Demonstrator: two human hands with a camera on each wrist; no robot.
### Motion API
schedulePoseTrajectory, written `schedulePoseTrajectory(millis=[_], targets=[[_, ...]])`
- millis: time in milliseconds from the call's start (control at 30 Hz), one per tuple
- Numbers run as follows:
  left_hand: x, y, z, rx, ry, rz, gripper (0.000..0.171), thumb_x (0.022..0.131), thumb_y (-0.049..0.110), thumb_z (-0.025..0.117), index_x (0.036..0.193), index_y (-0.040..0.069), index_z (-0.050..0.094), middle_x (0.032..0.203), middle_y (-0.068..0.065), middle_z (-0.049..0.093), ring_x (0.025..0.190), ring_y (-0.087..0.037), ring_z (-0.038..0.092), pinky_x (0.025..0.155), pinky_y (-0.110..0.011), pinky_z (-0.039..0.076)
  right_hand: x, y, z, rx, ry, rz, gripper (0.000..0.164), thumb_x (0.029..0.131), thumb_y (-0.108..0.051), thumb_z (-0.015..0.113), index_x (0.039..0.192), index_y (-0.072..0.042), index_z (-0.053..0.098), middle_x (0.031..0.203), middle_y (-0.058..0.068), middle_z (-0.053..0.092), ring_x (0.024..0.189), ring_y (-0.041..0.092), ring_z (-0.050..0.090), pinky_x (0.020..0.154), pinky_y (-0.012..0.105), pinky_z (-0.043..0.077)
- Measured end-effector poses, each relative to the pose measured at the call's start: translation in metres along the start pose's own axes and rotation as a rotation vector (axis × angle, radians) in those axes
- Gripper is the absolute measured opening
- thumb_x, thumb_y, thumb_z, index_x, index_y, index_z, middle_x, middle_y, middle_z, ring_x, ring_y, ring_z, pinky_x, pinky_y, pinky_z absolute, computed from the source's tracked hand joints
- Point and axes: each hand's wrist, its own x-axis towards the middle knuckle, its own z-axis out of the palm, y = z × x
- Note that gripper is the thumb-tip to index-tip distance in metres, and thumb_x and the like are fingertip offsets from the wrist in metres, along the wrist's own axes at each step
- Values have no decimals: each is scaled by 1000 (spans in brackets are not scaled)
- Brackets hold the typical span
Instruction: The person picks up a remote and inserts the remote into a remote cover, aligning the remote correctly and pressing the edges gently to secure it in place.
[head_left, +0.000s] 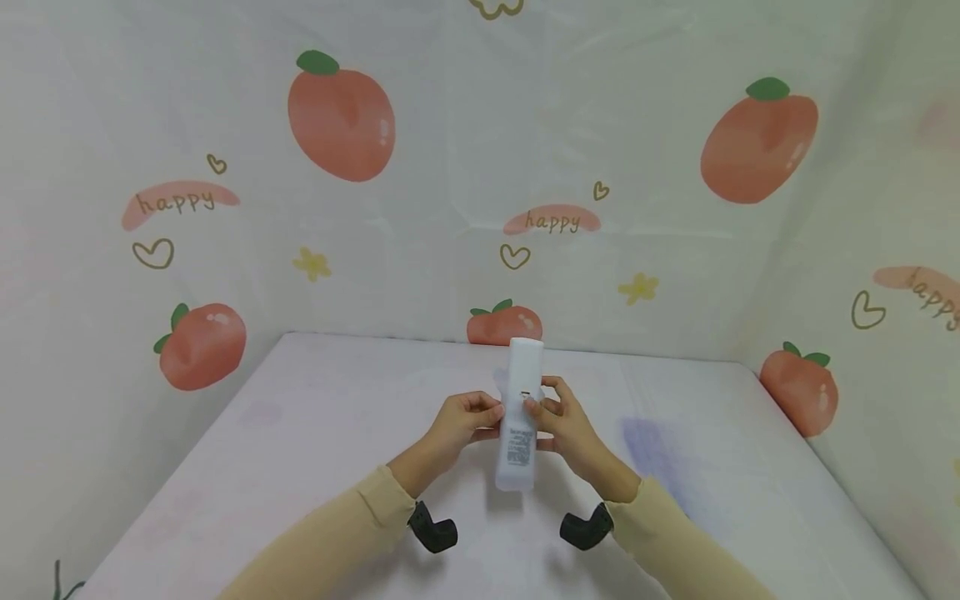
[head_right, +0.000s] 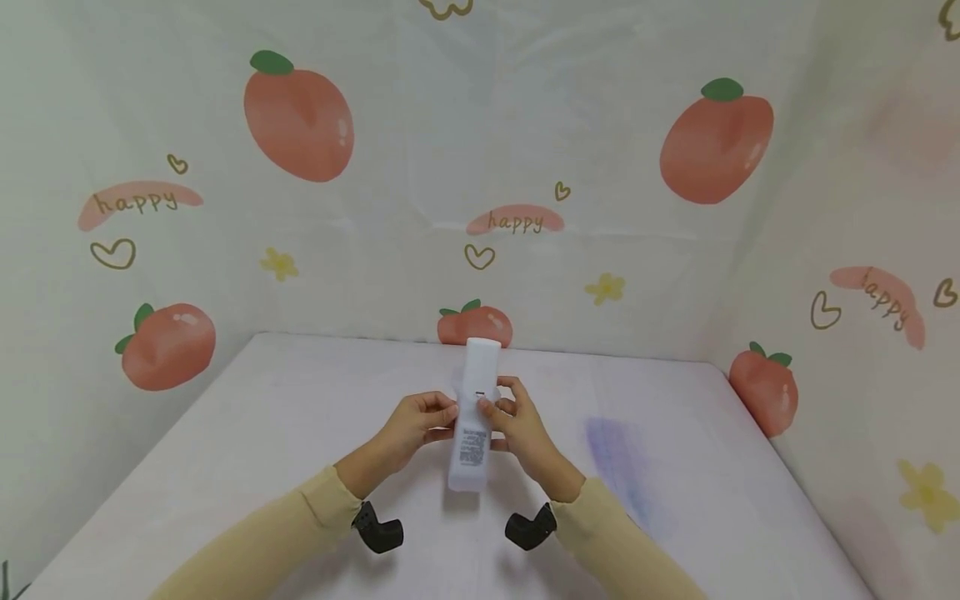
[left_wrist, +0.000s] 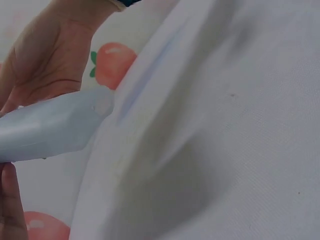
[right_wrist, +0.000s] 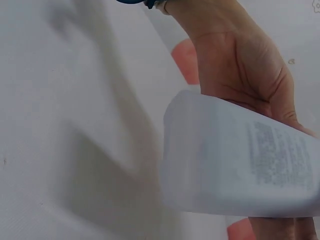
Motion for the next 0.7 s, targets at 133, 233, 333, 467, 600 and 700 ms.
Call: schedulePoseTrajectory(millis=[133,233,333,467,600,700], targets=[[0,-1,2,-21,0,7,7,91,3,64,84,4,64,75,6,64,74,-9,63,72,-27,58,0,-1,-1,-14,14,12,42,99,-23,56,131,-12,32,97,3,63,89,22,67,77,45,57],[0,0,4,-31,13,-4,15,91,2,64,78,10,63,73,6,63,73,-8,61,71,-25,56,0,-1,-1,-17,35,30,36,99,-24,55,127,-12,35,100,6,63,85,22,68,75,43,58],[-1,-2,6,-42,31,-17,19,90,1,64,75,12,62,72,6,62,72,-8,61,71,-25,56,0,-1,-1,-17,38,35,31,100,-26,54,121,-12,37,101,6,63,82,21,68,71,40,58],[-2,-6,10,-67,51,-35,20,89,1,65,73,12,60,72,6,62,71,-8,61,71,-24,55,-1,0,-4,-36,-17,17,31,100,-26,53,118,-9,34,101,2,66,83,19,67,71,39,57],[-4,-7,14,-105,76,-39,20,89,0,64,73,11,59,70,5,60,68,-7,59,70,-22,54,-1,0,-9,-76,-90,2,37,101,-31,51,120,-7,31,105,3,65,85,18,66,74,40,57],[-7,-4,19,-137,97,-33,20,90,-1,63,74,10,58,69,5,59,66,-7,57,69,-22,52,-1,-3,-11,-104,-126,-1,40,101,-35,51,120,-6,29,105,5,64,84,18,67,75,41,57]])
